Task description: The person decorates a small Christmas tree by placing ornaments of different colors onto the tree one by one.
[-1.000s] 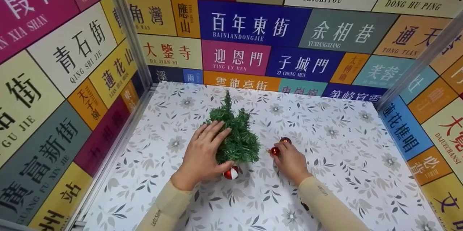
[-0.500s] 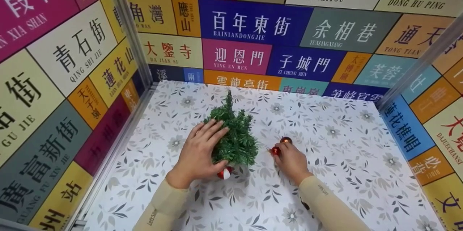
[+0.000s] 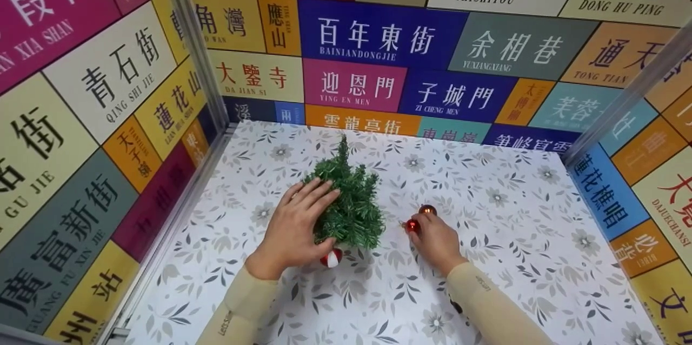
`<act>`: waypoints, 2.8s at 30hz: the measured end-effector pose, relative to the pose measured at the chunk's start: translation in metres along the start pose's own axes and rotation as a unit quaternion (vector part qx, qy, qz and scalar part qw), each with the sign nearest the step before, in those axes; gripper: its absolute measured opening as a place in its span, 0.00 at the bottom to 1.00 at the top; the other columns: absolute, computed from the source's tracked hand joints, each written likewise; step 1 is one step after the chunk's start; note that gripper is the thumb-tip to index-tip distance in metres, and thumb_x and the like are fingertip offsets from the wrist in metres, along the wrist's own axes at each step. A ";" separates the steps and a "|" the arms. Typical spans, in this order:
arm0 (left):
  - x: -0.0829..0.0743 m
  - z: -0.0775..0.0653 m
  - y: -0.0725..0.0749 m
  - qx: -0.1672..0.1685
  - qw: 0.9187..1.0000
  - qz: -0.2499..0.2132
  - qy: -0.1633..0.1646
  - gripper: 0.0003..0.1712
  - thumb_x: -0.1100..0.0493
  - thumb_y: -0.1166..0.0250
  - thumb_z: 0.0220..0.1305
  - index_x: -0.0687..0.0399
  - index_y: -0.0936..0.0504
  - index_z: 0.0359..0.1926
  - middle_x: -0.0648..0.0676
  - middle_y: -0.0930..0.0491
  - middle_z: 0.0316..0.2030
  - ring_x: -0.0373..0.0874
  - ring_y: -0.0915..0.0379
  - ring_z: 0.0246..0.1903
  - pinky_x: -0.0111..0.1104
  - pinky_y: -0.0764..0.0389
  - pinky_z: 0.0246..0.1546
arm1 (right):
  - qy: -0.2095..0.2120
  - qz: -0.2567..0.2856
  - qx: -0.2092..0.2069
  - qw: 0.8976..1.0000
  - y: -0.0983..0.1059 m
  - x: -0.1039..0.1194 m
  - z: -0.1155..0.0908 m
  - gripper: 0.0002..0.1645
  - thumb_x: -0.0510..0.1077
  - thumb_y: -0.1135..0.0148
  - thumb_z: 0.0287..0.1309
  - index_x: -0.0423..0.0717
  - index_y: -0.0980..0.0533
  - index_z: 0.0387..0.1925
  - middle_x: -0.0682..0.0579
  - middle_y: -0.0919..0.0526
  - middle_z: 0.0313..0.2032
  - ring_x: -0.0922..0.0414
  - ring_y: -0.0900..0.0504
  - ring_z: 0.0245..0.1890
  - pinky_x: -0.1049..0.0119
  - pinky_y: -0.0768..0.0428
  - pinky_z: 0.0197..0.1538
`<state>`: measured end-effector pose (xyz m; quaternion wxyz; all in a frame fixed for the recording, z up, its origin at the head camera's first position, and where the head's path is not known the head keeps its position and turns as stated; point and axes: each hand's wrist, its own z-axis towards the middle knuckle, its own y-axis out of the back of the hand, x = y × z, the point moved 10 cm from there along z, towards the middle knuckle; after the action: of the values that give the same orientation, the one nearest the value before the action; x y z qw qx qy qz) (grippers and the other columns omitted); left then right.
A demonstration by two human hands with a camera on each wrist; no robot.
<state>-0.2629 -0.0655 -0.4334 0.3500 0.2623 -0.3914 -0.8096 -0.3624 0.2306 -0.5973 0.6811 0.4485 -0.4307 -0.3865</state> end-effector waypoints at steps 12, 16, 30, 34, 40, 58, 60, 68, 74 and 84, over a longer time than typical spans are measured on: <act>-0.001 -0.001 -0.001 -0.010 1.000 0.001 -0.004 0.51 0.37 0.33 0.49 0.46 0.35 0.74 0.53 0.37 0.72 0.52 0.48 0.73 0.48 0.53 0.72 | 0.012 0.004 -0.014 1.000 0.004 0.000 -0.001 0.24 0.51 0.28 0.56 0.45 0.21 0.52 0.48 0.20 0.48 0.46 0.19 0.47 0.46 0.19 0.47; -0.001 -0.001 -0.001 -0.016 1.000 -0.004 -0.005 0.51 0.38 0.33 0.48 0.46 0.34 0.74 0.54 0.36 0.72 0.53 0.47 0.72 0.48 0.52 0.72 | 0.012 0.006 -0.025 1.000 0.009 0.003 -0.002 0.25 0.52 0.28 0.56 0.47 0.21 0.53 0.49 0.20 0.47 0.47 0.19 0.46 0.47 0.19 0.46; -0.001 0.000 -0.001 -0.015 1.000 0.001 -0.003 0.50 0.39 0.34 0.49 0.46 0.34 0.74 0.54 0.36 0.71 0.52 0.47 0.73 0.47 0.53 0.72 | 0.057 0.027 -0.102 0.993 0.042 0.021 -0.010 0.24 0.51 0.25 0.53 0.48 0.19 0.51 0.53 0.19 0.46 0.51 0.18 0.44 0.51 0.18 0.41; -0.001 0.000 0.000 -0.021 1.000 0.003 -0.004 0.50 0.39 0.34 0.48 0.45 0.34 0.73 0.54 0.35 0.71 0.51 0.47 0.72 0.46 0.53 0.72 | 0.077 0.028 -0.120 0.989 0.054 0.031 -0.014 0.23 0.51 0.27 0.54 0.49 0.19 0.51 0.54 0.18 0.46 0.53 0.18 0.42 0.53 0.18 0.37; -0.002 0.000 0.001 -0.035 0.999 -0.005 -0.010 0.50 0.40 0.33 0.47 0.46 0.33 0.73 0.54 0.34 0.70 0.52 0.45 0.72 0.47 0.51 0.72 | 0.105 0.041 -0.150 0.982 0.074 0.047 -0.020 0.23 0.49 0.26 0.53 0.51 0.19 0.52 0.56 0.18 0.44 0.55 0.18 0.38 0.56 0.18 0.30; -0.004 0.003 0.003 -0.028 1.000 -0.004 -0.008 0.51 0.39 0.34 0.48 0.45 0.35 0.74 0.54 0.36 0.71 0.52 0.47 0.73 0.46 0.53 0.72 | 0.188 0.108 -0.240 0.946 0.130 0.092 -0.048 0.24 0.48 0.27 0.53 0.49 0.19 0.53 0.56 0.18 0.48 0.58 0.18 0.37 0.64 0.18 0.31; -0.005 0.004 0.003 -0.028 1.000 -0.004 -0.010 0.51 0.38 0.34 0.48 0.45 0.35 0.74 0.54 0.36 0.71 0.52 0.47 0.73 0.47 0.52 0.72 | 0.194 0.114 -0.246 0.943 0.133 0.095 -0.050 0.25 0.48 0.27 0.53 0.48 0.19 0.53 0.56 0.18 0.48 0.57 0.18 0.37 0.65 0.18 0.32; -0.006 0.004 0.001 -0.022 1.000 0.001 -0.007 0.50 0.39 0.34 0.49 0.46 0.35 0.74 0.54 0.38 0.72 0.51 0.49 0.73 0.47 0.52 0.72 | 0.216 0.127 -0.255 0.934 0.141 0.107 -0.054 0.26 0.47 0.26 0.51 0.47 0.19 0.54 0.57 0.18 0.48 0.58 0.19 0.36 0.70 0.19 0.33; -0.010 0.005 0.002 -0.026 1.000 -0.007 -0.013 0.49 0.40 0.34 0.49 0.46 0.33 0.73 0.54 0.40 0.73 0.52 0.50 0.73 0.50 0.49 0.71 | 0.233 0.140 -0.270 0.924 0.147 0.118 -0.057 0.27 0.46 0.26 0.50 0.48 0.19 0.54 0.57 0.18 0.49 0.59 0.19 0.37 0.70 0.20 0.32; -0.023 0.012 0.005 -0.037 0.999 -0.015 -0.032 0.47 0.39 0.31 0.49 0.48 0.30 0.71 0.55 0.44 0.75 0.53 0.52 0.74 0.49 0.52 0.72 | 0.244 0.170 -0.258 0.919 0.149 0.137 -0.057 0.26 0.44 0.25 0.50 0.46 0.19 0.53 0.57 0.19 0.50 0.59 0.20 0.38 0.69 0.20 0.31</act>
<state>-0.2551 -0.0446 -0.4191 0.3346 0.2286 -0.3684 -0.8367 -0.2430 0.1661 -0.4367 0.9125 0.2577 -0.2063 -0.2415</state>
